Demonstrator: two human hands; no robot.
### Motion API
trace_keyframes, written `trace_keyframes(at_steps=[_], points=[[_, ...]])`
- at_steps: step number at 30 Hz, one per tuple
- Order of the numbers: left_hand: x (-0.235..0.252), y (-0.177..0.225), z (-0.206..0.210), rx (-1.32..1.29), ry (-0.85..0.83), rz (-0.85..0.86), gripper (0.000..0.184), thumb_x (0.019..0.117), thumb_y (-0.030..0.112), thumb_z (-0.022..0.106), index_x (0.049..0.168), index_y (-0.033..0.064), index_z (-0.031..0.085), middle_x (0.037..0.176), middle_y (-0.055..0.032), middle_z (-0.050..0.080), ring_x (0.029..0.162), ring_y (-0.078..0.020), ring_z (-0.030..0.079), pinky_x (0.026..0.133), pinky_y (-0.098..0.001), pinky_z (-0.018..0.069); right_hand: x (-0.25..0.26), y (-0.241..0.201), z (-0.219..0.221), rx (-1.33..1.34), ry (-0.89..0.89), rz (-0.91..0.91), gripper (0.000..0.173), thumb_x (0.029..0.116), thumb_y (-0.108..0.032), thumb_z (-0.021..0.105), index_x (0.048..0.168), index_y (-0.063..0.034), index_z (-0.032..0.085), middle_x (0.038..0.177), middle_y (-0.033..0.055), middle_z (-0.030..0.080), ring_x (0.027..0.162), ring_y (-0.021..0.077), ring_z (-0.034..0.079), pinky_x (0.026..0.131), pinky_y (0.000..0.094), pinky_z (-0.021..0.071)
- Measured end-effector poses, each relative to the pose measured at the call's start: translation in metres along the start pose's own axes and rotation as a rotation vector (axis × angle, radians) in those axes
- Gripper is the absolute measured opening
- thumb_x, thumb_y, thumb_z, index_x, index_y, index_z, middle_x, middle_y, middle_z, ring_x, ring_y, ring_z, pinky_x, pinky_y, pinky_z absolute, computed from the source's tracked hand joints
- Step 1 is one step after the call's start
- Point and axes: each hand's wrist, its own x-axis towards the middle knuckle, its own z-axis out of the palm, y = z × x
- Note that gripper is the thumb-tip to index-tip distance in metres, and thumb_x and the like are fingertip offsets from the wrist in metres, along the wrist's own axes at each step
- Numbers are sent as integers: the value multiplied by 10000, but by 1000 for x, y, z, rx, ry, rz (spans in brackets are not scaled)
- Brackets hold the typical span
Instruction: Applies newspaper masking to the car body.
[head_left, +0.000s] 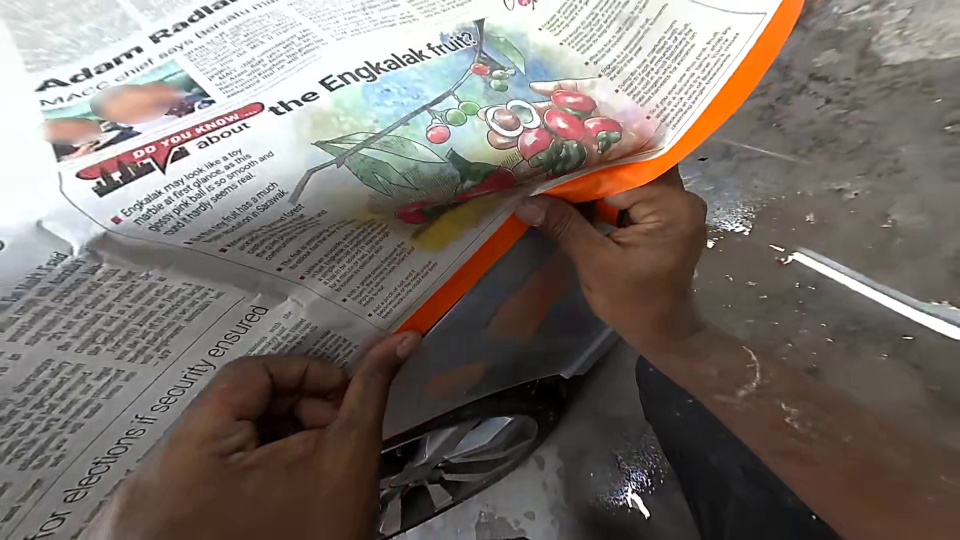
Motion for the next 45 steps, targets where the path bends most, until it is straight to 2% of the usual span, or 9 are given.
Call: trace_keyframes(at_steps=[6, 9, 11, 13, 16, 29, 36, 41, 45], points=[[-1, 0, 9, 87, 34, 142, 443, 830, 483, 802, 824, 85, 608, 667, 50, 533, 545, -4, 483, 471, -180, 366, 2, 0, -1, -21, 1, 28, 230, 791, -196, 897, 878, -42, 749, 1126, 126, 650, 1093, 126, 655, 924, 246, 583], [-29, -14, 22, 118, 128, 438, 353, 931, 360, 745, 1057, 37, 676, 1007, -152, 658, 944, -262, 620, 812, -407, 472, 5, -2, -6, -59, -42, 74, 252, 794, -269, 897, 861, -70, 757, 1115, 108, 650, 1088, 118, 636, 907, 239, 564], [-63, -17, 35, 212, 73, 460, 648, 949, 516, 672, 1414, 78, 563, 1472, -196, 533, 1407, -365, 449, 1143, -554, 322, 7, -2, -7, -67, -56, 80, 256, 794, -285, 896, 858, -77, 762, 1094, 97, 646, 1073, 113, 632, 895, 235, 559], [-90, -18, 55, 334, 0, 390, 962, 942, 720, 504, 1607, 55, 306, 1688, -180, 234, 1586, -331, 118, 1238, -602, 22, 9, -2, -7, -72, -56, 86, 263, 783, -290, 901, 817, -81, 745, 1069, 93, 649, 1073, 118, 625, 895, 239, 547], [-96, -6, 78, 395, 4, 353, 1087, 933, 797, 372, 1620, -27, 199, 1696, -234, 151, 1591, -367, 48, 1232, -624, -21, 12, -4, -12, -119, -107, 108, 295, 802, -337, 882, 773, -87, 727, 1024, 82, 646, 1032, 116, 623, 858, 248, 543], [-78, 30, 104, 378, -163, 593, 852, 976, 733, 362, 1569, 127, 447, 1664, -22, 355, 1551, -196, 280, 1275, -500, 144, 22, -13, -19, -189, -213, 198, 379, 806, -409, 861, 699, -109, 655, 1026, 62, 655, 995, 61, 633, 795, 205, 538], [-98, 28, 95, 325, -104, 397, 997, 939, 792, 354, 1579, 27, 375, 1665, -187, 300, 1573, -336, 192, 1263, -573, 76, 22, -11, -23, -154, -247, 208, 341, 832, -415, 838, 755, -111, 705, 1001, 48, 638, 979, 70, 618, 793, 210, 527], [-82, 46, 104, -2, -355, 617, 664, 1000, 641, 481, 1397, 132, 638, 1582, -94, 476, 1520, -263, 353, 1263, -524, 250, 20, -10, -22, -127, -230, 175, 298, 834, -385, 843, 784, -116, 725, 1059, 58, 641, 1033, 61, 624, 836, 194, 538], [-82, 32, 66, -25, -76, 462, 153, 995, 308, 660, 1072, 215, 755, 1277, -54, 704, 1260, -254, 613, 1044, -480, 474, 17, -6, -22, -111, -213, 128, 278, 822, -375, 855, 832, -117, 753, 1092, 67, 644, 1085, 65, 619, 881, 190, 538]])
